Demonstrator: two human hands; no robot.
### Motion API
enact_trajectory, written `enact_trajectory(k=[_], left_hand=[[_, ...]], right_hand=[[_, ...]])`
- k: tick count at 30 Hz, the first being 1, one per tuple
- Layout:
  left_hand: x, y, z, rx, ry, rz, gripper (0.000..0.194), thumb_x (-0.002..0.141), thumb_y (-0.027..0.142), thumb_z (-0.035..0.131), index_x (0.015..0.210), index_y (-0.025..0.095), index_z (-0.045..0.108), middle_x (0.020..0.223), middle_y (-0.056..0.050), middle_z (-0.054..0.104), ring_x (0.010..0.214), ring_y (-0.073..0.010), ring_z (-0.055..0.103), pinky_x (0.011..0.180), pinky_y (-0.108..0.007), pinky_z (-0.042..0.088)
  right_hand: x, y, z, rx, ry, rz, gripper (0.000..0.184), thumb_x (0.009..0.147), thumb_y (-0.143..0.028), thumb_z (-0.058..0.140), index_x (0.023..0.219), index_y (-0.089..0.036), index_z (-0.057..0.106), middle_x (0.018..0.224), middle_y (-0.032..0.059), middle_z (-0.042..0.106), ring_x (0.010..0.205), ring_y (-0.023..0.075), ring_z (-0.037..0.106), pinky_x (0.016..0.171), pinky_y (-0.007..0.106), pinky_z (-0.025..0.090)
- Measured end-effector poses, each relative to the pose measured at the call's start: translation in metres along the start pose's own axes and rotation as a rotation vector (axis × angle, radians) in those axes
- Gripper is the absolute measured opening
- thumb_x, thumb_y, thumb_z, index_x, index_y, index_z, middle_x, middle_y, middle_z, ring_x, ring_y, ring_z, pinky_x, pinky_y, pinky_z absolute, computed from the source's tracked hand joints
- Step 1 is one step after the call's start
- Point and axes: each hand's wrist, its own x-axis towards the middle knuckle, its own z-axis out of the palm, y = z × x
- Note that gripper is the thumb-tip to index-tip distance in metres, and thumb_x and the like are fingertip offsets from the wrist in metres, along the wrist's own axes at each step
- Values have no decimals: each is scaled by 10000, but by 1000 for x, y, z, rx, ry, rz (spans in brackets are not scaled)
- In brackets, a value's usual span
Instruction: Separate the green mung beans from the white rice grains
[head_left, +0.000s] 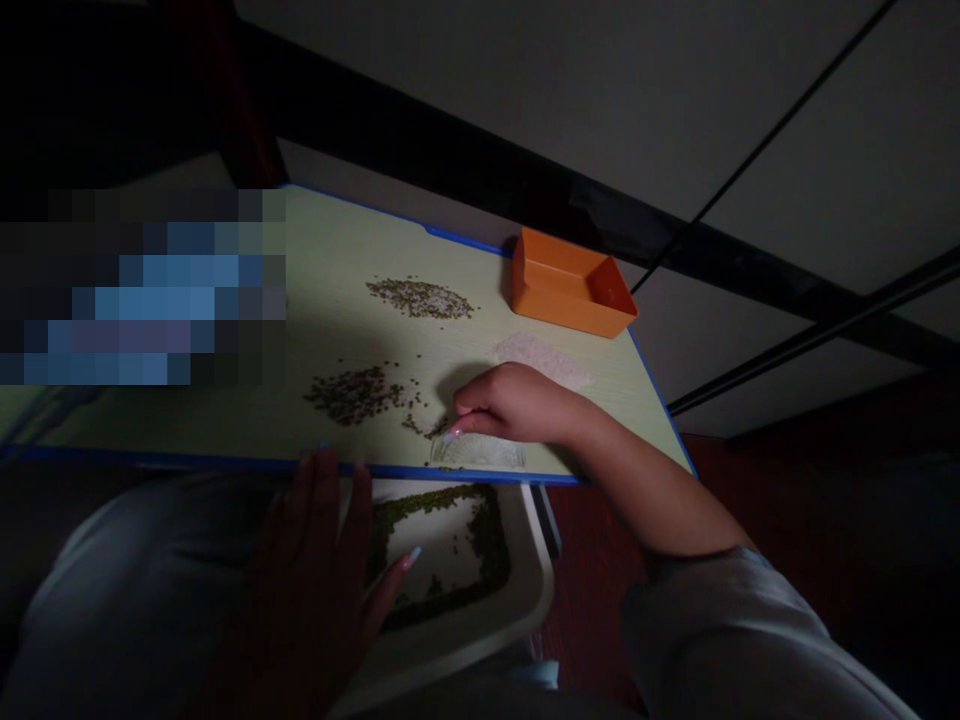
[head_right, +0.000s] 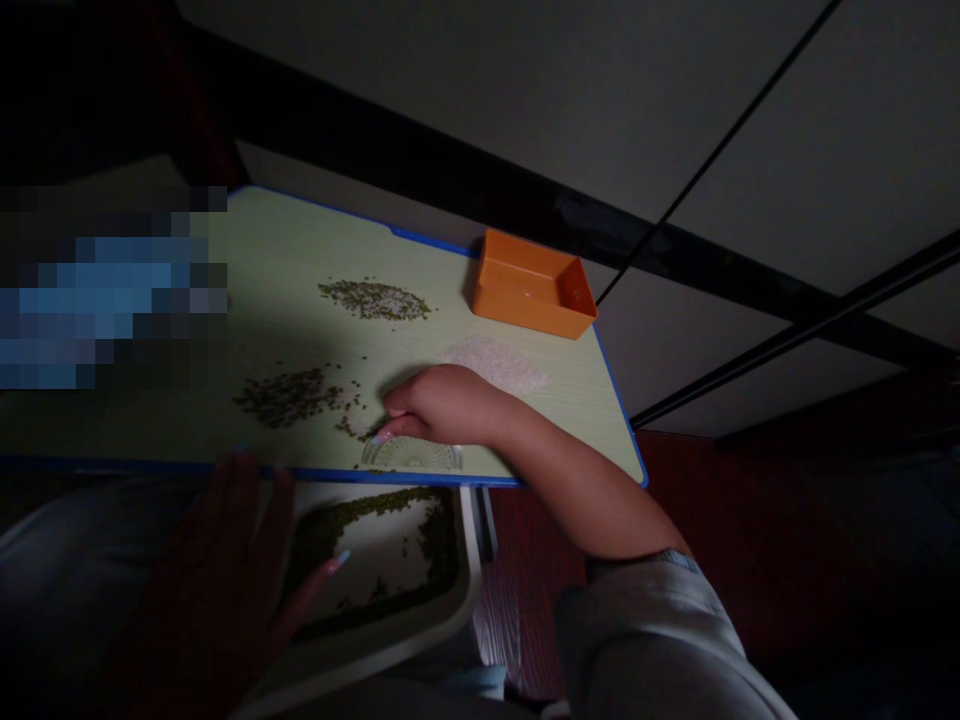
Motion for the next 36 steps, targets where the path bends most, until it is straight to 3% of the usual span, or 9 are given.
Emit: enact_trajectory(k=[21,36], left_hand=[[1,-1,-1,-19,1,7,862,806,529,456,1437,73,86,1556,-257,28,1423,-436,134,1070,-606,309],[1,-1,0,-23,-4,9,878,796,515,485,1438,79,74,1559,-251,18,1424,-433,135,1085,-594,294]], right_hand=[[-2,-4,-5,104,-54,-3,319,905,-345,512,638,-177,467,594,-47,382,562,83,308,569,265,184],[4,-7,6,13,74,97,350,901,-431,498,661,-175,503,619,-27,441,573,87,340,570,262,189]])
